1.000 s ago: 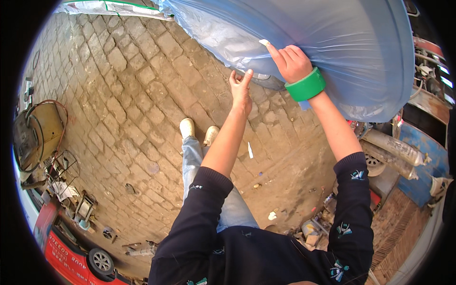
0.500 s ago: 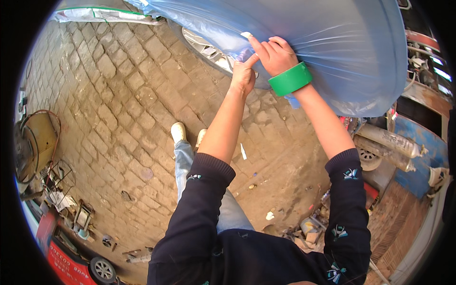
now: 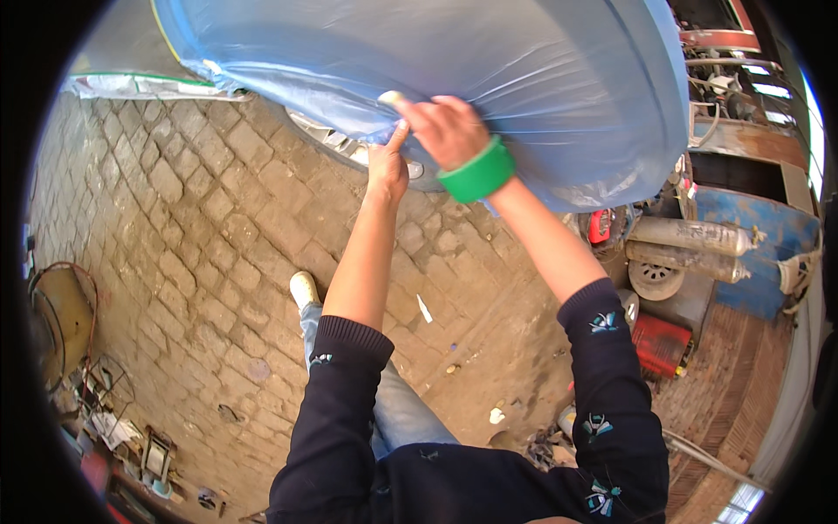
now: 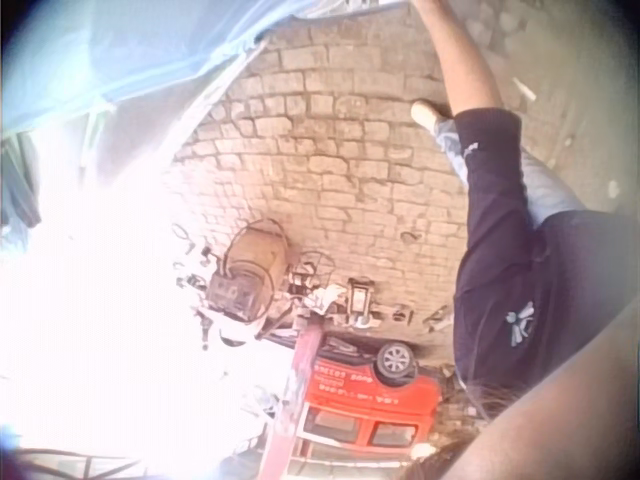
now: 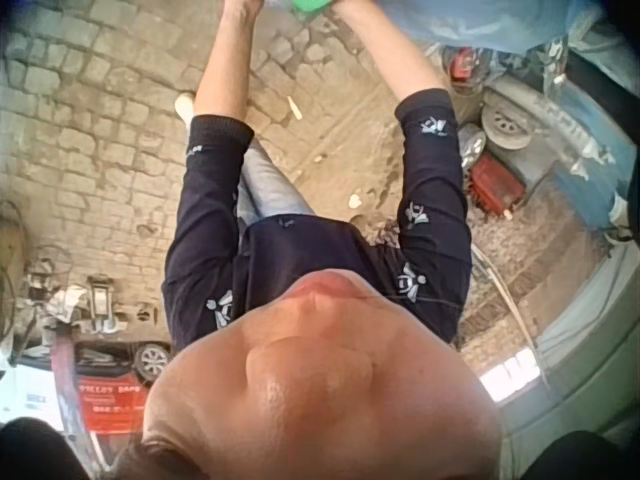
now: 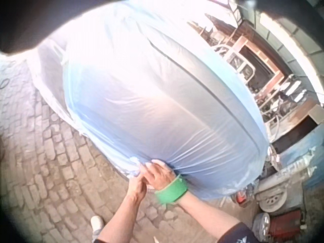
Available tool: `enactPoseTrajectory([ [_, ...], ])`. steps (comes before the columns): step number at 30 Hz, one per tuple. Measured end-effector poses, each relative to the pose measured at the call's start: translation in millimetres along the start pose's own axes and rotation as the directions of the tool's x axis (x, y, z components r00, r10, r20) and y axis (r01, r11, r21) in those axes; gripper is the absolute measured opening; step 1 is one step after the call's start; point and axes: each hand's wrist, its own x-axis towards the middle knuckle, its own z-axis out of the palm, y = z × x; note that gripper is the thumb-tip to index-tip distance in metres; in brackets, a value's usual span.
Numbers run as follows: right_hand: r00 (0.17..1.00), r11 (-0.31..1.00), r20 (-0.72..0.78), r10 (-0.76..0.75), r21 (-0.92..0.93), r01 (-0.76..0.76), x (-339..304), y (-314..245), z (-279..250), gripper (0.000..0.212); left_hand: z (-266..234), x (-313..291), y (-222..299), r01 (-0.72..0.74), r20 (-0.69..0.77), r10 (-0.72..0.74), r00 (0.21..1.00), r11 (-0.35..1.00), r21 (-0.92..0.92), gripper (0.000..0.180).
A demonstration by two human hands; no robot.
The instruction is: The person secures a large blue plastic sheet over the hood and front fender of a car using masking tape. They repeatedly tear off strips of tape and press them onto the plastic to hold it in place, working around the vehicle's contours.
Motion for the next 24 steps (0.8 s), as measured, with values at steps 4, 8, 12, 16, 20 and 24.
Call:
enactPoseTrajectory([
  [4,0.978,0.973,-0.068,0.196,0.136,-0.185,-23,5,-37,0.08,0,-3,3,0.0,-0.037,0.001,0.999,1.0,0.025,0.036],
  [8,0.995,0.992,0.01,0.103,0.075,-0.104,-30,9,-31,0.08,-3,0,6,0.021,0.025,-0.023,0.999,0.998,0.057,0.036],
  [12,0.999,0.998,0.011,0.05,0.035,-0.05,-29,13,-10,0.073,4,2,3,0.052,0.009,-0.053,0.999,0.998,0.046,0.04],
  [16,1.0,0.998,-0.002,0.001,-0.063,-0.001,-24,16,-4,0.056,4,1,2,0.021,0.017,-0.022,1.0,0.997,0.08,0.044],
  [20,0.991,0.991,-0.027,-0.129,-0.024,0.128,-10,14,6,0.052,-4,3,6,0.017,0.023,-0.019,1.0,0.997,0.08,0.039],
  [24,0.977,0.973,0.094,-0.192,-0.11,0.202,0,16,1,0.051,-2,3,12,0.061,0.052,-0.067,0.996,0.992,0.111,0.036],
])
